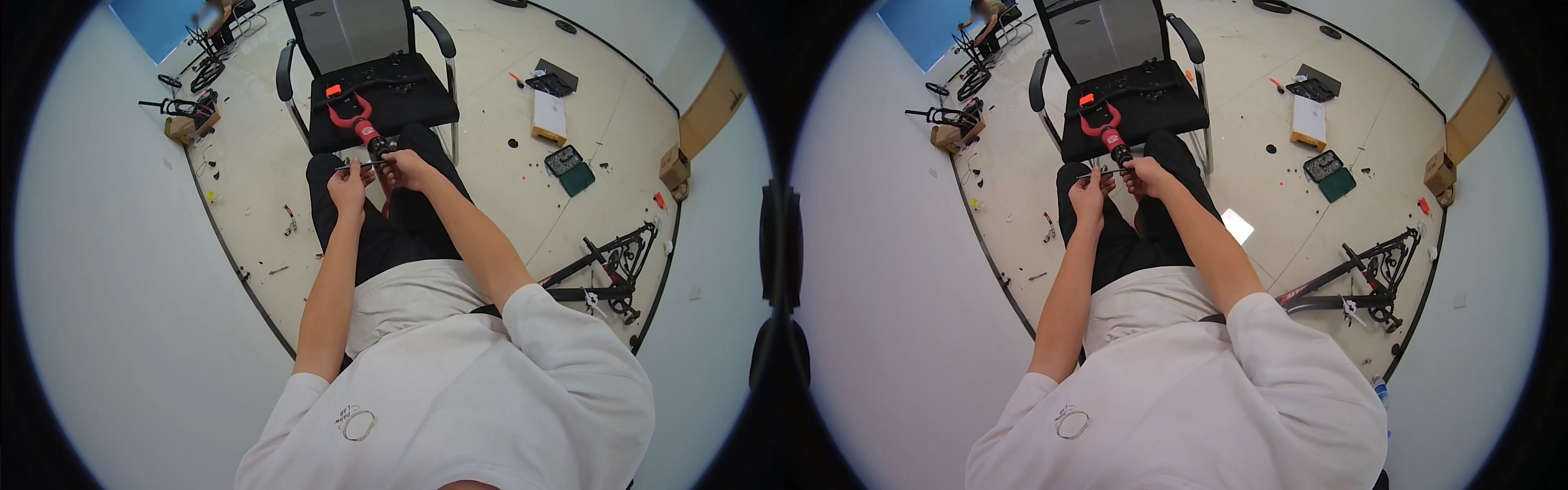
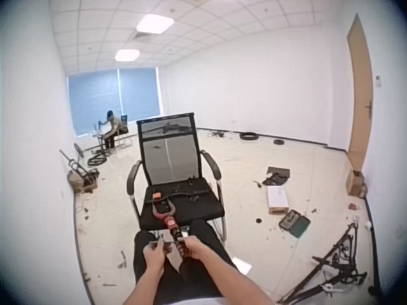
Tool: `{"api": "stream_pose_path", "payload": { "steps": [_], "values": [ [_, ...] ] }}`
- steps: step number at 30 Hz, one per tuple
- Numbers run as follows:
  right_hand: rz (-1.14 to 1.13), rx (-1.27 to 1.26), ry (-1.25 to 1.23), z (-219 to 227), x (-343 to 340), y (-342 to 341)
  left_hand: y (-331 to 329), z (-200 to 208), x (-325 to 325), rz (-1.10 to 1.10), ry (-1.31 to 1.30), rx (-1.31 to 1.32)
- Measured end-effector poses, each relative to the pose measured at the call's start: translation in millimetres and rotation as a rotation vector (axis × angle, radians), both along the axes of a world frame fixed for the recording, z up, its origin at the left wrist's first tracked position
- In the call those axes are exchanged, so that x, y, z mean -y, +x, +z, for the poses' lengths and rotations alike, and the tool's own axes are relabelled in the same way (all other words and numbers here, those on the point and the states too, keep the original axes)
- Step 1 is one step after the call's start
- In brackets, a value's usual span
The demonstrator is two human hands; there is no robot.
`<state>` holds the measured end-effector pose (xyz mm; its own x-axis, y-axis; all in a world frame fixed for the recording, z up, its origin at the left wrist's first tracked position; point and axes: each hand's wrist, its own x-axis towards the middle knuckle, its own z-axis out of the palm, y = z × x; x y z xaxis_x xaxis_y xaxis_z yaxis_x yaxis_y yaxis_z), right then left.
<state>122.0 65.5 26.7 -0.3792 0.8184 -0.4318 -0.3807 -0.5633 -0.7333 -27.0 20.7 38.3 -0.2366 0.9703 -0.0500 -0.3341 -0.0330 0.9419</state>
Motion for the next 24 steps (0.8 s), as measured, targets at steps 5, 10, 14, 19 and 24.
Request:
{"api": "stream_pose_path", "payload": {
  "steps": [5, 10, 14, 19, 24],
  "values": [
    [0.072, 0.146, 0.071, 2, 1, -2, 1, 3, 0, 0.06, 0.031, -0.175],
    [0.056, -0.168, 0.002, -16, 0, -4, 4, 20, -2, 0.029, 0.177, -0.478],
    [0.096, -0.406, -0.098, -14, 4, 0, 9, 33, -10, 0.046, 0.274, -0.715],
    [0.127, -0.595, -0.255, -14, 0, 8, 20, 47, -15, 0.024, 0.343, -0.851],
    [0.156, -0.482, -0.213, -9, -7, 10, 14, 47, -23, 0.003, 0.164, -0.656]
  ]
}}
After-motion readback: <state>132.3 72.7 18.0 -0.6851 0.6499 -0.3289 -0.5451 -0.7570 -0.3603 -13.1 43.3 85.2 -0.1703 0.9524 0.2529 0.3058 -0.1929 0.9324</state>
